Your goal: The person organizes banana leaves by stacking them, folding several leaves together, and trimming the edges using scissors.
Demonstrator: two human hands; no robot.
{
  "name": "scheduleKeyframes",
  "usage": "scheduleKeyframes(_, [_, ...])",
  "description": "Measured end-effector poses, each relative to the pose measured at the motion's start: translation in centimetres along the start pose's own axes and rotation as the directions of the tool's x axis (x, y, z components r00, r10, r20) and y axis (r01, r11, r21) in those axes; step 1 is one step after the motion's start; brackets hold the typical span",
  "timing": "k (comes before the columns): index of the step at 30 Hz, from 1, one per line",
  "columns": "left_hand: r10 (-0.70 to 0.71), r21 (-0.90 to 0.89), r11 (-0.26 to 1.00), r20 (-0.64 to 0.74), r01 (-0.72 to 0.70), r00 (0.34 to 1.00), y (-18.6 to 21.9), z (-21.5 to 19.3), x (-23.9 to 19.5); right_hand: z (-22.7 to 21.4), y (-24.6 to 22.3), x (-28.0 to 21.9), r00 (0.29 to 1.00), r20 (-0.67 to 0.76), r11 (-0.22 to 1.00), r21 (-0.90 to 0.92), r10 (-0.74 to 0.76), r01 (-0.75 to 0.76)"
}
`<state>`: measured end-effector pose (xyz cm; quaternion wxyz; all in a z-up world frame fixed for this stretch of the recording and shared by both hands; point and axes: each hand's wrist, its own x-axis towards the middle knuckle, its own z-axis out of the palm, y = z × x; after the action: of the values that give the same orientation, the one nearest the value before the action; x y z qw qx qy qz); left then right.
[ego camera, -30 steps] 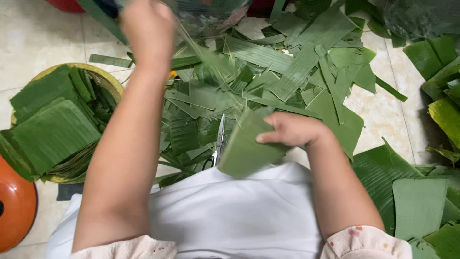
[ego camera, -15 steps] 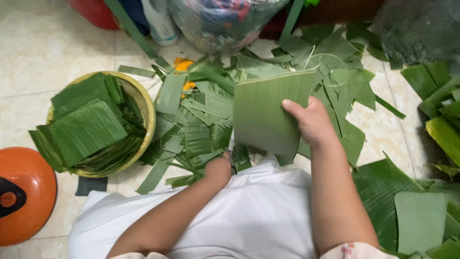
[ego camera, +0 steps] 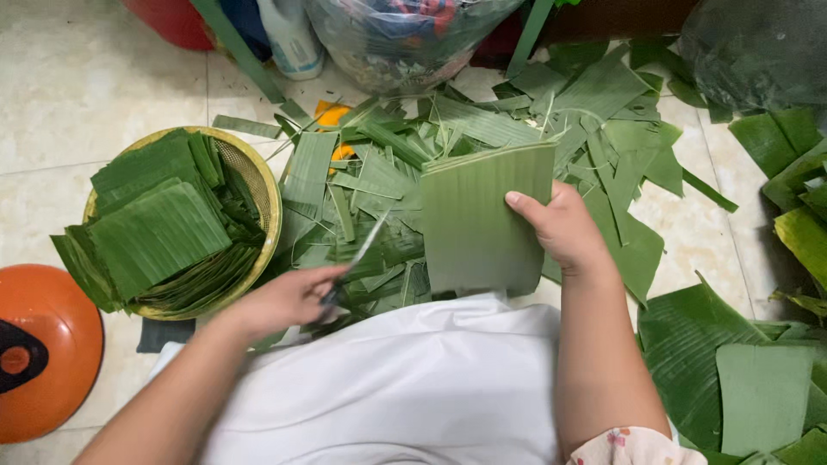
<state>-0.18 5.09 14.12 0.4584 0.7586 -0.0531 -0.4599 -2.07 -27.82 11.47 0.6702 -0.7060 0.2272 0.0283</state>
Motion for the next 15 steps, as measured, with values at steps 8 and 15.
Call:
scheduleKeyframes(8, [0.031,0.506,0.86,-0.177,0.064,0.984,-0.9,-3.9,-2.3,2.1,0.0,-0.3,0.976,0.2,0.996,0.016,-0.089,0.088])
scheduleKeyframes(15, [0.17,0.833,0.549,-0.039,-0.062,0.985,2.6,-3.7,-1.0,3.8,-0.1,-0.9,0.947,0.31,0.996,-0.001,-0.088,0.093])
